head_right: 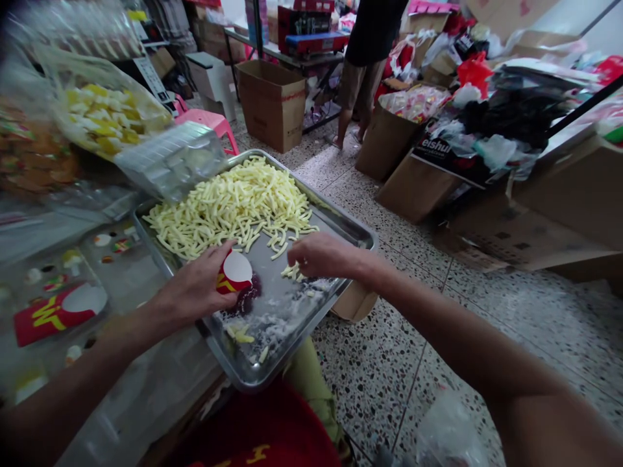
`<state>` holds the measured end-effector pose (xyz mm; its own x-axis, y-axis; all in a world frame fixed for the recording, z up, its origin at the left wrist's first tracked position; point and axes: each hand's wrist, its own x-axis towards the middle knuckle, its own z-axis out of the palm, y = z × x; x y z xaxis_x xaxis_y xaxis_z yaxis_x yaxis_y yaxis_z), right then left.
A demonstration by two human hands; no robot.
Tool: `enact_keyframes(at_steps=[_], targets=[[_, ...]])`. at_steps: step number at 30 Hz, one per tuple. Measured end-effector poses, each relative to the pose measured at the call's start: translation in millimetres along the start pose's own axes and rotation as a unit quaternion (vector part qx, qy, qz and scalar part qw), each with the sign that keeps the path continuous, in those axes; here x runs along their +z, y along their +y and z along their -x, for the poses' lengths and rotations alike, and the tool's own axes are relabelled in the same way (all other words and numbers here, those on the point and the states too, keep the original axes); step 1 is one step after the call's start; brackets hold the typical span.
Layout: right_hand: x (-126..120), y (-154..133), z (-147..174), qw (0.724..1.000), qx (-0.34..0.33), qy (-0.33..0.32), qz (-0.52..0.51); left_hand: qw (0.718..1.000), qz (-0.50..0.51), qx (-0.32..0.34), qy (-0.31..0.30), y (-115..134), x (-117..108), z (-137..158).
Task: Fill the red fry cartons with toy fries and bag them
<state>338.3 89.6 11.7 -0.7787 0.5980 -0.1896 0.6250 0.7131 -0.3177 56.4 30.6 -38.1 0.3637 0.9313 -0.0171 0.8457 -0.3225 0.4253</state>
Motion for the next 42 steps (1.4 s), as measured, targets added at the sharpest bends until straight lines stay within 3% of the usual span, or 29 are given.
enact_keyframes(at_steps=[3, 10, 15, 19, 23, 27, 29, 33, 35, 37, 40, 42], targets=[[9, -9, 4, 0.997, -0.034, -0.041, 0.056, 1.000, -0.019, -0.009, -0.012, 13, 2, -8], [18, -8, -17, 0.986, 0.006, -0.110, 0.121, 0.994, -0.070, -0.021, -0.085, 25, 9, -19], [29, -6, -22, 0.995, 0.099, -0.015, 0.030, 0.991, -0.074, -0.014, -0.113, 30, 17, -21], [47, -26, -27, 0.964, 0.227, 0.101, -0.092, 0.995, -0.027, -0.001, -0.101, 42, 26, -20], [55, -64, -34, 0.956, 0.266, 0.117, -0.029, 0.998, 0.025, -0.030, -0.053, 57, 35, -17], [54, -82, -28, 0.969, 0.219, 0.096, -0.065, 0.998, 0.054, -0.027, 0.002, 51, 40, -9], [54, -83, -23, 0.968, 0.185, 0.132, -0.106, 0.996, 0.080, -0.019, 0.030, 43, 41, -4], [56, -93, -24, 0.948, 0.199, 0.230, -0.094, 0.984, 0.153, 0.045, 0.079, 32, 43, 2], [57, -101, -29, 0.947, 0.189, 0.243, -0.094, 0.973, 0.193, 0.072, 0.102, 29, 42, 2], [55, -102, -32, 0.945, 0.163, 0.231, -0.164, 0.968, 0.212, 0.075, 0.106, 25, 38, 2], [43, -79, -31, 0.915, 0.135, 0.223, -0.308, 0.973, 0.203, 0.064, 0.091, 17, 31, 1], [33, -49, -31, 0.910, 0.149, 0.258, -0.290, 0.972, 0.209, 0.065, 0.088, 11, 26, -2]])
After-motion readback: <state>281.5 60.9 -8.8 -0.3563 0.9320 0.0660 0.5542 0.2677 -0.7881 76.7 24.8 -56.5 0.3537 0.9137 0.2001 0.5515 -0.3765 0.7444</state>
